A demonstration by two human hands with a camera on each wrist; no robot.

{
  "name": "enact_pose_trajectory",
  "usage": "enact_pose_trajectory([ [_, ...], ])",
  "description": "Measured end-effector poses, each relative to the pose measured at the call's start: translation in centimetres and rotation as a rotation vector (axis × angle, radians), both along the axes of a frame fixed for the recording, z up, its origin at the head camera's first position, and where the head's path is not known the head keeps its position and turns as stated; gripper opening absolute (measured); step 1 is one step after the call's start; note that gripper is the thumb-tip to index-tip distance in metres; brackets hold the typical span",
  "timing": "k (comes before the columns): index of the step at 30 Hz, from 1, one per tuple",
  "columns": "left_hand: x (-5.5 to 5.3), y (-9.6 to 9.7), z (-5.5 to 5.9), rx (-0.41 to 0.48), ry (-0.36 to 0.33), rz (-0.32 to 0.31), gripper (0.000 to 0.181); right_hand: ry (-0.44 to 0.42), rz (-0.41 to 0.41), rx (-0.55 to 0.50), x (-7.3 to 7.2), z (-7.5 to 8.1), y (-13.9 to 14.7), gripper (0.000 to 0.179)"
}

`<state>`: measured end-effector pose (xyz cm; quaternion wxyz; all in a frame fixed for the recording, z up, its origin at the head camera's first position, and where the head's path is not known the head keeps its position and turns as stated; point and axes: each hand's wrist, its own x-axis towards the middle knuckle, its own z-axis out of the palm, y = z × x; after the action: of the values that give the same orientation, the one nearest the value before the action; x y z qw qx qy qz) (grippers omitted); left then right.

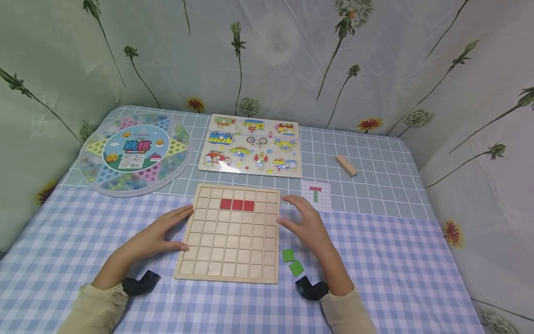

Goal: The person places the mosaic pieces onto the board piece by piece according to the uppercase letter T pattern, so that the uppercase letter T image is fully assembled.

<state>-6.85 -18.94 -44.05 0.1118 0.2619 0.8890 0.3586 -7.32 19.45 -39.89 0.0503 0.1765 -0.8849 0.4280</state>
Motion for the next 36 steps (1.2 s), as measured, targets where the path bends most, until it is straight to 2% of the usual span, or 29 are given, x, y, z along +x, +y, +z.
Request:
enact_pose_trajectory([
  [7,0.0,0.0,0.0,0.008,0.009,-0.002,0.089,-0.002,-0.049,0.048,1.1,-1.3,2.6,0.061],
  [15,0.0,0.0,0.1,0.006,-0.009,-0.003,0.091,-0.116,-0.058,0.089,1.7,-2.5,3.9,0.066],
  [24,0.0,0.0,0.2,-0.011,-0.022,0.002,0.091,-0.246,0.0,0.146,1.6,-2.9,4.1,0.069],
  [29,0.0,0.1,0.3,-0.011,-0.017,-0.002,0.091,-0.244,0.016,0.186,1.7,-2.8,4.1,0.061],
  [36,0.0,0.1,0.2,-0.011,-0.004,0.0,0.09,-0.178,0.014,0.186,1.8,-3.1,4.2,0.044],
])
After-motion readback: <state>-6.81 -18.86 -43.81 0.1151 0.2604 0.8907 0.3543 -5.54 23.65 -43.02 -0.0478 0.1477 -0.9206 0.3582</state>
